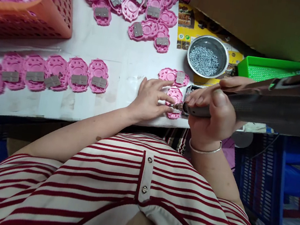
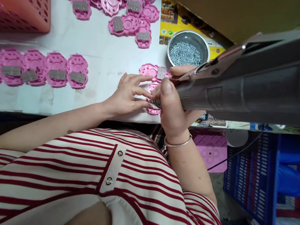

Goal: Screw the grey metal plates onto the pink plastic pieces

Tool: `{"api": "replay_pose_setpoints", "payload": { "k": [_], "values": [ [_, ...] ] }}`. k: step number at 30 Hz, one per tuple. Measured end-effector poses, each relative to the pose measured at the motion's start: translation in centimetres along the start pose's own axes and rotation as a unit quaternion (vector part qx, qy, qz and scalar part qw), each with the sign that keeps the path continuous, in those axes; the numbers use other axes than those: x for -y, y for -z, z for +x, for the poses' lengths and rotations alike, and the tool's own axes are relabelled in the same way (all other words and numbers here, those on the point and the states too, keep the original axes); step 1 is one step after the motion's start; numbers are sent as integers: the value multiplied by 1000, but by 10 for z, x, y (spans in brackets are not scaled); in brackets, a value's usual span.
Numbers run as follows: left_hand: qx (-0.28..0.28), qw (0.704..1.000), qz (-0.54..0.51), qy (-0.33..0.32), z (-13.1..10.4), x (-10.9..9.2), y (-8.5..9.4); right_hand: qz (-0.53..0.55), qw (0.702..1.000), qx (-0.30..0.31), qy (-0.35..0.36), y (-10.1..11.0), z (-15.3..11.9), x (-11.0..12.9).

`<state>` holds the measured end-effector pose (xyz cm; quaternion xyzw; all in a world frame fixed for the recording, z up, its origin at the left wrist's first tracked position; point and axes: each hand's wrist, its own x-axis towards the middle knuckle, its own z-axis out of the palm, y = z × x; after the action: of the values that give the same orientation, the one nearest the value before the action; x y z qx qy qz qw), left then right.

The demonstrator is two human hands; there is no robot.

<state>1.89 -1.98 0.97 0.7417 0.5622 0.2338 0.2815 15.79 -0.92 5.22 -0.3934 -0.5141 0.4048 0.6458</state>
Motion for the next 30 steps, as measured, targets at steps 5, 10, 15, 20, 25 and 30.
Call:
{"api": "replay_pose_setpoints", "payload": {
  "k": [5, 10, 15, 20, 25, 30],
  "values": [
    [-9, 1000, -19, -5, 0, -1, 0, 50, 996, 49, 48, 2, 1, 13],
    [3, 1000, -20, -1, 1, -1, 0, 31, 997, 38, 51, 4, 1, 9],
    [3, 1000, -11, -5, 0, -1, 0, 46, 998, 30, 10, 2, 1, 3],
    [3, 1000, -9, -5, 0, -1, -1, 33, 998, 55, 8, 4, -2, 1],
    [2, 1000, -2, 5, 0, -2, -3, 32, 998, 56, 13, 5, -4, -7],
    [24, 1000, 17, 11, 1, -5, -3, 15, 999, 34, 24, 8, -3, -20]
  ]
}}
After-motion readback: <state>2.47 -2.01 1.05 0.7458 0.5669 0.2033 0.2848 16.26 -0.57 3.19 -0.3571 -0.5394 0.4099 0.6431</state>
